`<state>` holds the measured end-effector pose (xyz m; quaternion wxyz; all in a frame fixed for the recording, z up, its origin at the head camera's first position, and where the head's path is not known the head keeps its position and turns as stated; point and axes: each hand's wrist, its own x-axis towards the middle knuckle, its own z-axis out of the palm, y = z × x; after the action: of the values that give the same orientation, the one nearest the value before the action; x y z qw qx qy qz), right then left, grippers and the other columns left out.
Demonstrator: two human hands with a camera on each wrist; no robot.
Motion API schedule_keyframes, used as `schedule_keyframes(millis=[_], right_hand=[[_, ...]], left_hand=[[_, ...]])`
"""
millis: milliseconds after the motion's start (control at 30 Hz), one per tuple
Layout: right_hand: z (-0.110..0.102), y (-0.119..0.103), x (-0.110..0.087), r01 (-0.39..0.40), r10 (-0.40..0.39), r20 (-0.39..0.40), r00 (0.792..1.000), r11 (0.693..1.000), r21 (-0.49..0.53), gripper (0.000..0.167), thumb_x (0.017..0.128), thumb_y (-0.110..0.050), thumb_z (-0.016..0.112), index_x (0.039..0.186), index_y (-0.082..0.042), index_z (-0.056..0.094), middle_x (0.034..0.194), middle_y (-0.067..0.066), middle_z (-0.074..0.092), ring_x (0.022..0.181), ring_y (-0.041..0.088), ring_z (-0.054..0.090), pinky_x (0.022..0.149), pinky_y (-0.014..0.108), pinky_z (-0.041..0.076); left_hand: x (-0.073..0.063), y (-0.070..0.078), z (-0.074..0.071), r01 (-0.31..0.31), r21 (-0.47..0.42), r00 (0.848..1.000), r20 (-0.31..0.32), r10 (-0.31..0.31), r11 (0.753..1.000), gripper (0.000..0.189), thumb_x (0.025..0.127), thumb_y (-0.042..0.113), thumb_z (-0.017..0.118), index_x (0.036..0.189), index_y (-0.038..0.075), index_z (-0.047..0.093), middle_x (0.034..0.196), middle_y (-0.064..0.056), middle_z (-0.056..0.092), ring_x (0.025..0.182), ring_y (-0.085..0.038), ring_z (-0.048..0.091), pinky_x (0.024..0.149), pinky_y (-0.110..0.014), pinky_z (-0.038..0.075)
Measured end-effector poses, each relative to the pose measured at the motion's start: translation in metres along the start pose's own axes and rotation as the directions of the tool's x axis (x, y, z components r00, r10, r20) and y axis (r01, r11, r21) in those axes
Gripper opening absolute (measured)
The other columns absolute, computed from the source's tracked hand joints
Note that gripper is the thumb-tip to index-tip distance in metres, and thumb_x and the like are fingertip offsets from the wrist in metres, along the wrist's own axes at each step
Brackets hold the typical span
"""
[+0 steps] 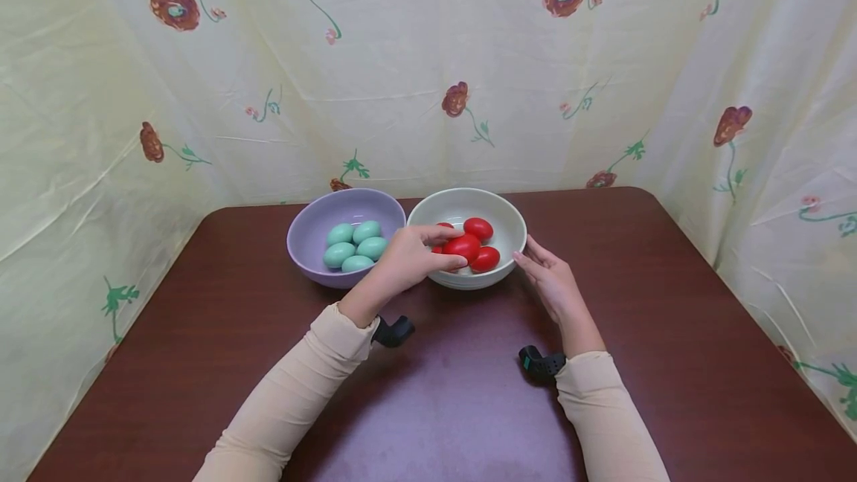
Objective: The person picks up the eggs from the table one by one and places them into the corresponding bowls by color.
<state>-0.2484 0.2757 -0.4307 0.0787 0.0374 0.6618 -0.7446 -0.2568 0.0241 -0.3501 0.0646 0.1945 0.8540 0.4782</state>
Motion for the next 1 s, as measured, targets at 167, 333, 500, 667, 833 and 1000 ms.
schedule_keyframes(millis=[167,333,500,667,833,1000], right_hand=[[0.000,0.001,0.000,0.000,0.000,-0.005,1.000,1.000,-0.013,0.073,0.100,-0.024,0.058,0.158,-0.007,0.017,0.167,0.011,0.010,0.152,0.026,0.019,0.118,0.035,0.023],[0.001,0.000,-0.001,0.000,0.000,0.001,1.000,1.000,-0.012,0.073,0.100,-0.024,0.058,0.158,-0.006,0.016,0.167,0.011,0.009,0.152,0.026,0.019,0.117,0.035,0.023],[0.001,-0.001,-0.001,-0.005,0.005,-0.007,1.000,1.000,-0.010,0.073,0.100,-0.024,0.058,0.158,-0.007,0.016,0.167,0.011,0.010,0.152,0.026,0.020,0.117,0.034,0.025],[0.001,-0.002,-0.001,-0.014,0.014,-0.007,1.000,1.000,-0.020,0.074,0.100,-0.026,0.059,0.158,-0.008,0.016,0.167,0.011,0.009,0.152,0.026,0.019,0.116,0.033,0.026],[0.001,-0.002,-0.002,-0.015,0.014,-0.009,1.000,1.000,-0.016,0.074,0.100,-0.026,0.059,0.158,-0.008,0.016,0.167,0.011,0.010,0.152,0.026,0.020,0.116,0.033,0.026],[0.001,-0.002,-0.001,-0.004,0.004,-0.005,1.000,1.000,-0.013,0.073,0.101,-0.024,0.058,0.158,-0.006,0.016,0.167,0.012,0.010,0.152,0.026,0.020,0.117,0.034,0.025]], left_hand=[[0.005,0.000,0.001,0.029,-0.049,0.999,0.025,-0.028,0.998,0.044,0.083,0.022,0.081,0.124,0.014,0.071,0.114,-0.010,0.074,0.080,-0.016,0.071,0.073,-0.020,0.056],[0.012,-0.002,0.005,0.040,-0.025,0.999,0.033,-0.039,0.999,0.044,0.083,0.020,0.080,0.125,0.014,0.070,0.118,-0.011,0.073,0.086,-0.018,0.069,0.071,-0.020,0.056],[0.020,-0.003,0.010,0.037,0.044,0.999,0.019,-0.038,0.998,0.042,0.083,0.021,0.080,0.125,0.018,0.071,0.119,-0.008,0.073,0.095,-0.020,0.066,0.068,-0.018,0.055],[0.027,-0.006,0.016,0.039,0.075,0.999,0.025,-0.041,0.996,0.042,0.083,0.019,0.080,0.124,0.015,0.071,0.118,-0.009,0.073,0.096,-0.021,0.065,0.064,-0.017,0.053],[0.034,-0.014,0.022,0.030,0.136,0.998,0.050,-0.037,0.990,0.042,0.082,0.020,0.080,0.123,0.013,0.072,0.113,-0.008,0.074,0.097,-0.020,0.064,0.074,-0.019,0.053],[0.037,-0.020,0.026,0.006,0.200,0.999,0.044,-0.015,0.980,0.041,0.081,0.021,0.081,0.121,0.014,0.073,0.111,-0.006,0.076,0.108,-0.022,0.064,0.089,-0.024,0.051]])
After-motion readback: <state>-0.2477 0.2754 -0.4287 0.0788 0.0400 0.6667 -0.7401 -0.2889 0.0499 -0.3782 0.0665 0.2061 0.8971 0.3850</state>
